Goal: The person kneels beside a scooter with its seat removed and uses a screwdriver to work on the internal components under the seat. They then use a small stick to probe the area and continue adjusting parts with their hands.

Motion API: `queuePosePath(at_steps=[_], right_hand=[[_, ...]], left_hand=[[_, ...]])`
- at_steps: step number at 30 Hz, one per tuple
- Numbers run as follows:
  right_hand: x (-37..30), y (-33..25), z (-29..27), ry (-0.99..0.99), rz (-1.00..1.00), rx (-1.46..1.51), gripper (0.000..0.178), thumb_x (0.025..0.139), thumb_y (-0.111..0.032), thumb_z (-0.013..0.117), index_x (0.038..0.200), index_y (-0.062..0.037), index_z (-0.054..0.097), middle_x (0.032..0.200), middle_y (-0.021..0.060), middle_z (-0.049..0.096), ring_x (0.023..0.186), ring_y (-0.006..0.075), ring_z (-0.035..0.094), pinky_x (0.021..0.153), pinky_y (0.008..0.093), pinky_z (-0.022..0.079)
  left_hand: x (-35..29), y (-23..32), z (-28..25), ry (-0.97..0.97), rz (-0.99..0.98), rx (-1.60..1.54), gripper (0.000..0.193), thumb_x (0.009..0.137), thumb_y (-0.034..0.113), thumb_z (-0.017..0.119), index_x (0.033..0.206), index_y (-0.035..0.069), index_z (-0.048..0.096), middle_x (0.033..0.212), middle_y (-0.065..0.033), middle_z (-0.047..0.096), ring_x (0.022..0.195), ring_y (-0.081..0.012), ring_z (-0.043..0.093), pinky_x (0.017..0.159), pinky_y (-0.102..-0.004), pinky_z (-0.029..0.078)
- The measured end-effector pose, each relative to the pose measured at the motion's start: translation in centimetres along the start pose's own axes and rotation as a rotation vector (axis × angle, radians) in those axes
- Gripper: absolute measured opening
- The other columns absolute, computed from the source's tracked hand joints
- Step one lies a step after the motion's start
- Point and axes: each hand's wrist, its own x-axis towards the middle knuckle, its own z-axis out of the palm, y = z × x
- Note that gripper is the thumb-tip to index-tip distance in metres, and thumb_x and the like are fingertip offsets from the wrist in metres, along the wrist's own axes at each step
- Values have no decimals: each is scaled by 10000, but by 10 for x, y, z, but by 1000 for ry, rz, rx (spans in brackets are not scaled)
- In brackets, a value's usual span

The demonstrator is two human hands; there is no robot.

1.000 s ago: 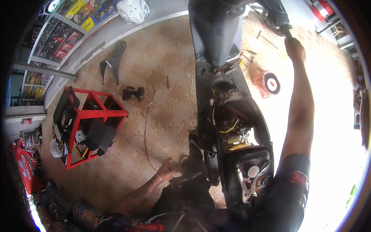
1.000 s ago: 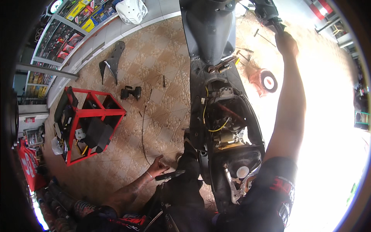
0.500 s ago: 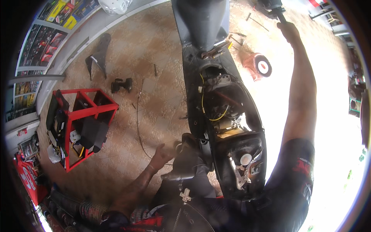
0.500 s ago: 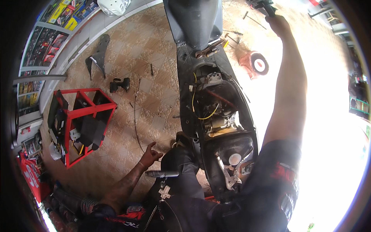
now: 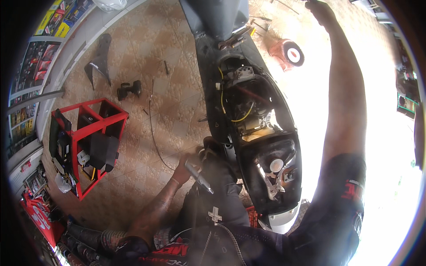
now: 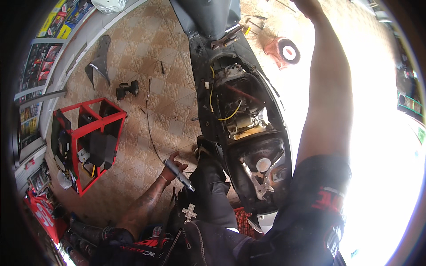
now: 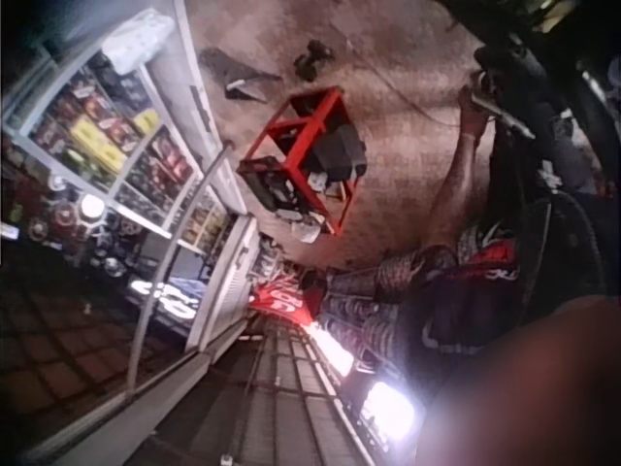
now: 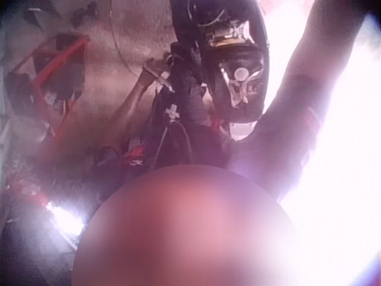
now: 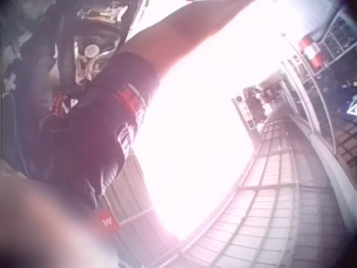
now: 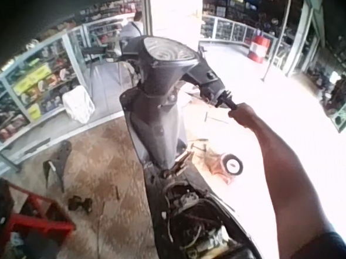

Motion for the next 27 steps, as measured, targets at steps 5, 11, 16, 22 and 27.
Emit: queuePosePath(at_steps=[5,11,16,22,27], right_hand=[[5,7,5,-56,-83,-119,410,861,-415,588,871,-12,665,620,35,553,477,154,480,496,347,400],[5,11,6,5,-138,-75,414,859,-406,595,925,-3,665,636,35,556,506,156,488,522,351,407],[-3,7,2,-116,-59,-55,428,863,-405,594,948,9,661,619,27,527,502,142,474,526,344,406],[-9,0,3,50,-92,-140,289,831,-272,690,857,16,686,659,88,616,626,197,593,590,407,474],[-16,-2,3,23,-119,-12,276,835,-269,684,817,6,674,652,72,612,600,190,566,565,396,455]], left_hand=[[-5,12,-3,-4,-52,47,966,802,324,830,1527,90,235,928,-62,627,880,-130,605,809,-311,514],[-11,21,2,-25,-67,-26,887,859,215,799,1532,81,238,816,-41,624,781,-121,597,753,-294,509],[-7,22,5,-62,-65,47,858,866,209,788,1509,17,253,851,-48,624,800,-124,602,754,-306,515],[15,-8,6,-55,338,339,757,856,155,755,1472,53,326,918,-56,619,896,-154,609,809,-340,515],[20,-30,12,1,362,305,830,830,86,771,1503,50,287,816,-33,618,762,-127,610,716,-289,517]])
